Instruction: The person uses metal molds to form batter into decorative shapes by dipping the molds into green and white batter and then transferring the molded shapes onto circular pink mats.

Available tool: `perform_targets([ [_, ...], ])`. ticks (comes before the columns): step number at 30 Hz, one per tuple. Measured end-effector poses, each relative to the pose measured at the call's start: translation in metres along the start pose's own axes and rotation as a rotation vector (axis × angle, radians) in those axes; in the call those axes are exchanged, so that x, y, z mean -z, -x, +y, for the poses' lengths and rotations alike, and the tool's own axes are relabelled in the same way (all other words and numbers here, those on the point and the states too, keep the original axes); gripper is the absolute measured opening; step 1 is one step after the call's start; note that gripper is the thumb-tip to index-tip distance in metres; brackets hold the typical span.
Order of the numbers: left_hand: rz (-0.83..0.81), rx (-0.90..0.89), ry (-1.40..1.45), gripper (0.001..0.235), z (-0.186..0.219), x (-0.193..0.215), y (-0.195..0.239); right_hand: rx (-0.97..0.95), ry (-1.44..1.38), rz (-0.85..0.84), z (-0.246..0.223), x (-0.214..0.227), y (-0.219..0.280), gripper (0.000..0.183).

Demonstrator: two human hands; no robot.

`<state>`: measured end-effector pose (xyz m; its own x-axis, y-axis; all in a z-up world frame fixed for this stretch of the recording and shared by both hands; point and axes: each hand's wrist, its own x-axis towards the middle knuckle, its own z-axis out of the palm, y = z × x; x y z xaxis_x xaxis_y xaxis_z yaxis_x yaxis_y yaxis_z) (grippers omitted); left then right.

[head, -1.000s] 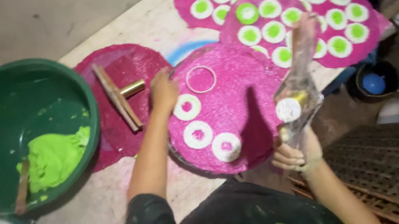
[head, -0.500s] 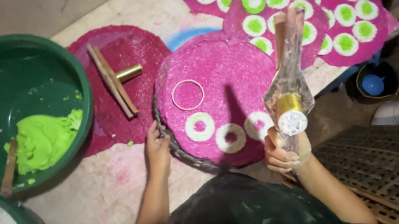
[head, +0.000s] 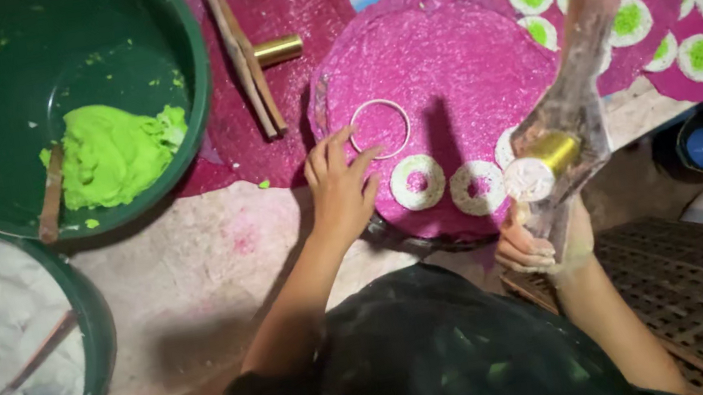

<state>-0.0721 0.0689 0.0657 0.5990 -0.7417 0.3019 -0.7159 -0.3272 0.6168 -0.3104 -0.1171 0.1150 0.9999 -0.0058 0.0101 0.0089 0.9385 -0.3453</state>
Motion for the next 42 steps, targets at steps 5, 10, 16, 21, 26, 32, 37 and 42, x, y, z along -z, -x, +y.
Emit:
perform_targets([
  [5, -0.061, 0.019, -0.038, 0.030, -0.004, -0.013, 0.005, 0.073, 0.113, 0.114, 0.001, 0.001, 0.000, 0.079],
  [10, -0.028, -0.009, 0.042, 0.056, -0.001, -0.010, -0.006, 0.080, 0.405, 0.292, -0.016, 0.001, -0.007, 0.080],
  [16, -0.005, 0.323, 1.833, 0.053, -0.006, -0.013, -0.080, -0.610, 1.599, 0.575, -0.063, -0.011, -0.063, 0.076],
  [21, 0.337, 0.280, 2.351, 0.033, -0.009, -0.012, -0.109, -0.820, 1.796, 0.563, -0.077, -0.033, -0.125, 0.071],
  [26, 0.484, 0.302, 2.220, 0.031, -0.035, 0.003, -0.109, -0.437, 2.069, 0.351, -0.055, -0.054, -0.156, 0.074],
  [32, 0.531, 0.373, 2.240, 0.031, -0.048, -0.013, -0.096, -0.630, 2.090, 0.374, -0.048, -0.062, -0.159, 0.070],
  [37, 0.609, 0.469, 2.273, 0.032, -0.035, -0.049, -0.110, -0.705, 2.270, 0.487, -0.069, -0.055, -0.151, 0.064],
  [42, 0.503, 0.212, 2.215, 0.031, -0.039, -0.052, -0.140, -0.402, 2.347, 0.500, -0.076, -0.030, -0.144, 0.061],
])
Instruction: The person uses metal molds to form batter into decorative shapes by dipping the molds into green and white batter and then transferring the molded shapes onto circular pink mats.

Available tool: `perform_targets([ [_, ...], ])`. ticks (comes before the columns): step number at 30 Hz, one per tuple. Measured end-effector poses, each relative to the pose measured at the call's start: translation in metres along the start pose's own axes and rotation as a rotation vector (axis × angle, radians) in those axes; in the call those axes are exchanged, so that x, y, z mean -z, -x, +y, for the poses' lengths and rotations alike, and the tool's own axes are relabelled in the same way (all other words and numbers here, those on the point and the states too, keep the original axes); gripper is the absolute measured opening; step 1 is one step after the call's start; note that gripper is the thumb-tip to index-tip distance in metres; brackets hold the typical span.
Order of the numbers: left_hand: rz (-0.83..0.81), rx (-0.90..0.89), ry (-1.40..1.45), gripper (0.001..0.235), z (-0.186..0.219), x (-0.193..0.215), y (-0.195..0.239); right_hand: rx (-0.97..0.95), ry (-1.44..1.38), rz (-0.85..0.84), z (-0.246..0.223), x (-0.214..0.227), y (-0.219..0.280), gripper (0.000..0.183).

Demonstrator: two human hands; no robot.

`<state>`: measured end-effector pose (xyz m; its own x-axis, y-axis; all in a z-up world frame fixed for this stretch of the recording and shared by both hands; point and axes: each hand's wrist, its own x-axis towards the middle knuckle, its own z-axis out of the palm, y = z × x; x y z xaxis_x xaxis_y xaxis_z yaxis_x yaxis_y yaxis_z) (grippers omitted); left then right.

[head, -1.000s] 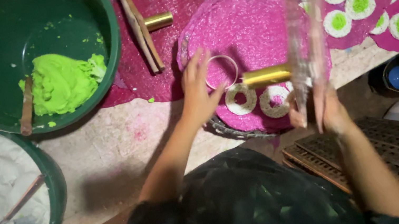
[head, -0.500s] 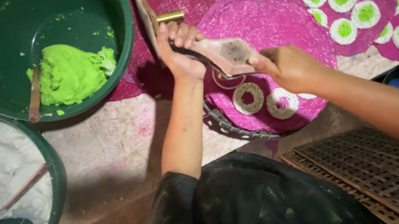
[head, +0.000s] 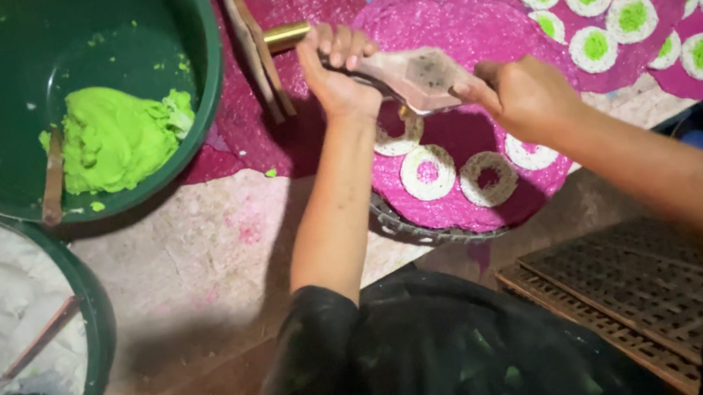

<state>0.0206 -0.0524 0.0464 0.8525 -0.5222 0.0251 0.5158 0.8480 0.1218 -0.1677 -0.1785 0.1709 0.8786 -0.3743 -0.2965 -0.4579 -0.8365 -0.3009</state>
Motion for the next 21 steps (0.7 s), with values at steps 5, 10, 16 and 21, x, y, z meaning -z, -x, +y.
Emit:
perform_targets([
  [5, -0.129, 0.216, -0.828, 0.043, 0.020, 0.004, 0.025, 0.059, -0.381, 0.056, 0.029, -0.016, 0.012, 0.059],
  [10, 0.052, 0.716, -1.014, 0.075, 0.020, 0.016, 0.064, 0.031, -0.509, 0.119, 0.046, -0.032, 0.015, 0.062],
  [16, -0.098, 0.337, -1.931, 0.060, 0.046, -0.026, 0.074, -0.010, -0.655, 0.134, 0.053, -0.032, 0.017, 0.049],
  [21, -0.727, -0.116, -2.079, 0.073, 0.056, -0.111, 0.105, 0.124, -0.566, 0.020, 0.029, 0.007, 0.071, 0.042],
])
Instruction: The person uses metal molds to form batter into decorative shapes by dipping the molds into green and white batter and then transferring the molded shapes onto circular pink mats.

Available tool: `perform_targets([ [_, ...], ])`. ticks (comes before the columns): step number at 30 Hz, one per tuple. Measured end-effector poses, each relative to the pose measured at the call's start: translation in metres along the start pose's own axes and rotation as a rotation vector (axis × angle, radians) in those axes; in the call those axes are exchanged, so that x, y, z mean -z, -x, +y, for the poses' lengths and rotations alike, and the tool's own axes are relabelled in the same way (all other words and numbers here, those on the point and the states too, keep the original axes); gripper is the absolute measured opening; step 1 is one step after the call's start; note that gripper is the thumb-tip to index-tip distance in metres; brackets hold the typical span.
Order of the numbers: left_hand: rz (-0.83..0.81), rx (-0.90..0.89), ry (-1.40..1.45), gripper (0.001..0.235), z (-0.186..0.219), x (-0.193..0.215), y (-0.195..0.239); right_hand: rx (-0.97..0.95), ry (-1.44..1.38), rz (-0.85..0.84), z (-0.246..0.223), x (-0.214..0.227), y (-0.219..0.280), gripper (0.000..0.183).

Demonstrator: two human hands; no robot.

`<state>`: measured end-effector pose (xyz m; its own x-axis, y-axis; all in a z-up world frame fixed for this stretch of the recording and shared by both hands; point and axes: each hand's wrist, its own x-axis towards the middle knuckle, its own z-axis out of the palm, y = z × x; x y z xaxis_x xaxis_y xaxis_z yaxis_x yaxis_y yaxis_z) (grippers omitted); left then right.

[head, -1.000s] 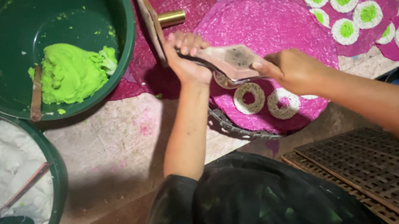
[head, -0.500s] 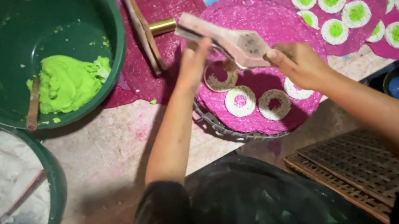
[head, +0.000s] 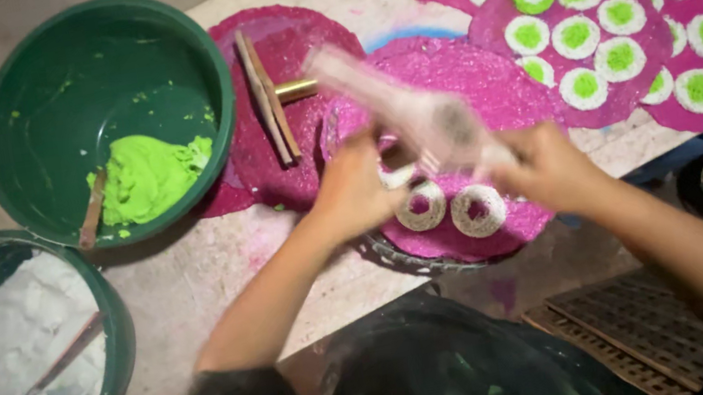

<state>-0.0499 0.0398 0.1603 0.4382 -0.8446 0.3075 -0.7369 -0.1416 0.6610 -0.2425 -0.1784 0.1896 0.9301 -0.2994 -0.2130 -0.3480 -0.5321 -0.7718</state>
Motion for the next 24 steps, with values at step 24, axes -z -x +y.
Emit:
perform_targets([
  [24, -0.900, 0.123, 0.296, 0.032, 0.018, 0.069, 0.062, 0.987, 0.571, 0.118, -0.034, 0.078, 0.119, 0.031],
])
